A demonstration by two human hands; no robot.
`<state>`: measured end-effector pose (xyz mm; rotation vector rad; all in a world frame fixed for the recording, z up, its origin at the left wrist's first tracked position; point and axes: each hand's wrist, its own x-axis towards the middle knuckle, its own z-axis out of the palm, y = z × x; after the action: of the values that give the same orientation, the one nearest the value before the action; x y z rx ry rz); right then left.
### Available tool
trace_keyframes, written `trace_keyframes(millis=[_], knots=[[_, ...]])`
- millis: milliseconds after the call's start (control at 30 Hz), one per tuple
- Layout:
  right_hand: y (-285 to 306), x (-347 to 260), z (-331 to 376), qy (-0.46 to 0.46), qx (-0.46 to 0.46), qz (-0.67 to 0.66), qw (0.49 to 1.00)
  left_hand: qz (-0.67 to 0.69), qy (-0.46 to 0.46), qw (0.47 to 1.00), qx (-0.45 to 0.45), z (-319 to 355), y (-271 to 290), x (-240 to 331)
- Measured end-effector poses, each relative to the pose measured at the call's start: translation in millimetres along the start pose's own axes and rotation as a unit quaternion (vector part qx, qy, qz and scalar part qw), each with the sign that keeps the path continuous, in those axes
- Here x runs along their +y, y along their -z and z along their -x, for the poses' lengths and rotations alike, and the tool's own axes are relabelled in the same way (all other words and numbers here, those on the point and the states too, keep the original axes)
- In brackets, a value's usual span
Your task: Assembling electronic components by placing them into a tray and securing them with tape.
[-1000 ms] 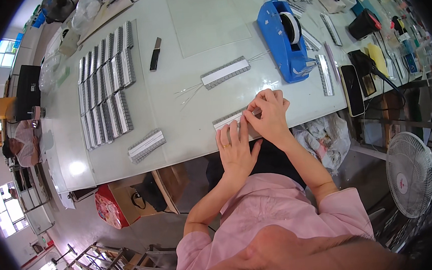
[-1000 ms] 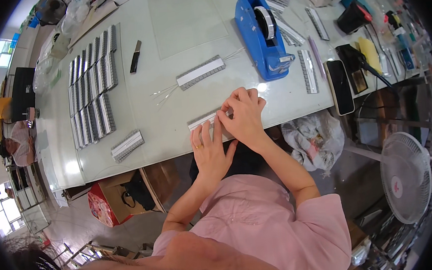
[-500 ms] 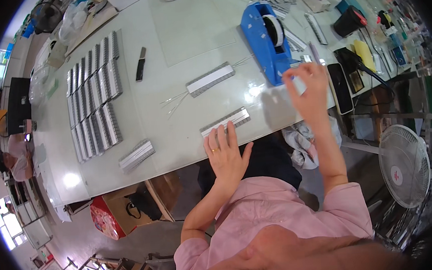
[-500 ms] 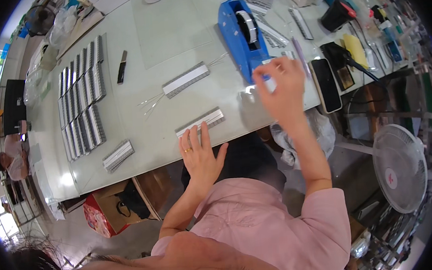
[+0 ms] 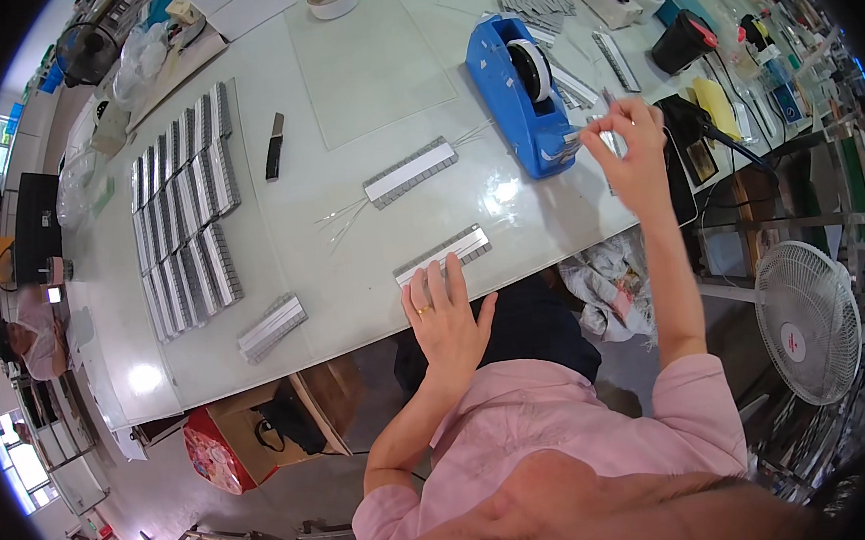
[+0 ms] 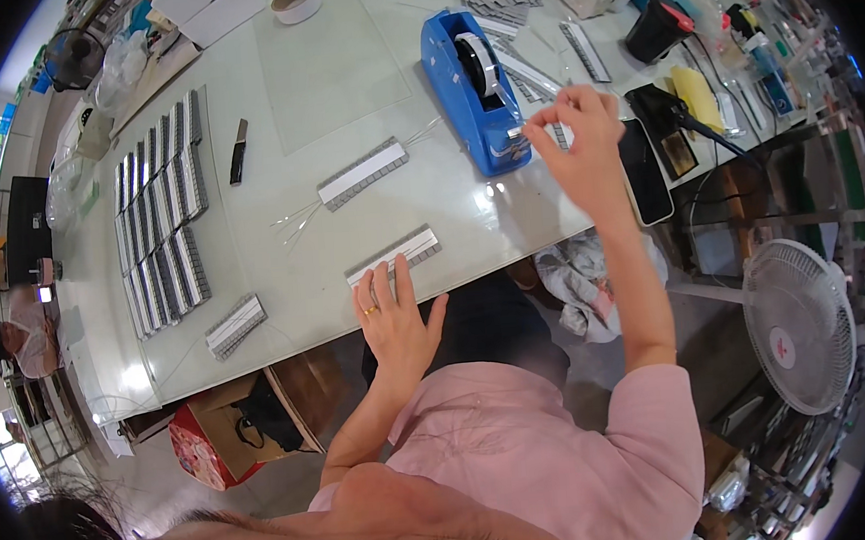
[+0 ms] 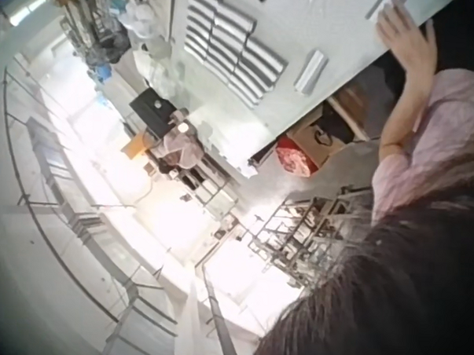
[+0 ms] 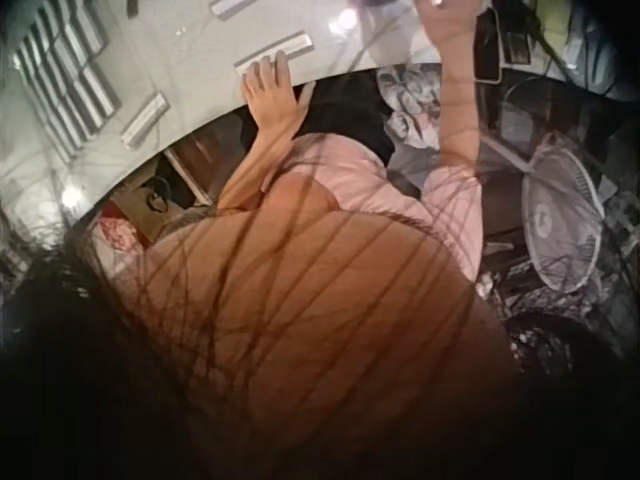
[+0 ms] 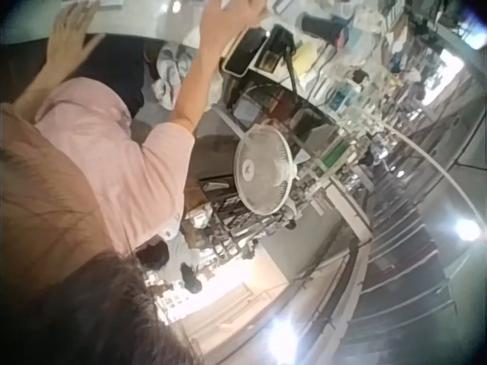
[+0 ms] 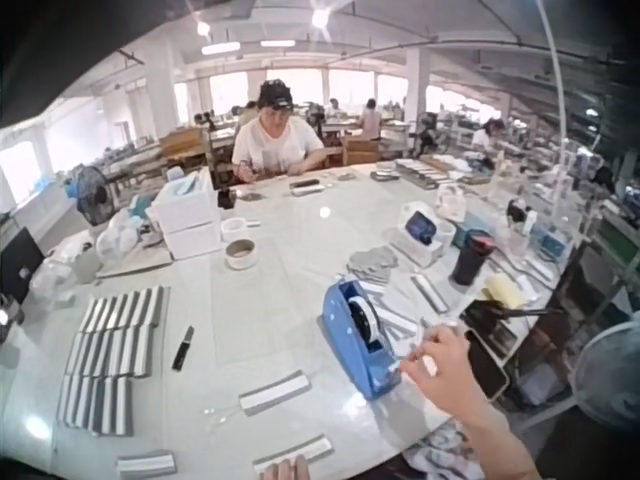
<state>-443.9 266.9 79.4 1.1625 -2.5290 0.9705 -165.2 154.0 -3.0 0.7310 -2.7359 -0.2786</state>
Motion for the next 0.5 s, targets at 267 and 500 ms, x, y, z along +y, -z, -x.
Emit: trace_keyframes(millis=[267, 500], knots=[[-39.4, -29.3, 46.4, 0.035, 0.039, 0.087, 0.995, 0.009, 0.007, 1.000, -0.005, -1.0, 0.8, -1.6], [-99.9, -67.3, 76.2, 0.057, -0.151, -0.174, 0.972, 0.010, 0.007, 1.000, 0.001, -1.1, -0.5, -1.4]])
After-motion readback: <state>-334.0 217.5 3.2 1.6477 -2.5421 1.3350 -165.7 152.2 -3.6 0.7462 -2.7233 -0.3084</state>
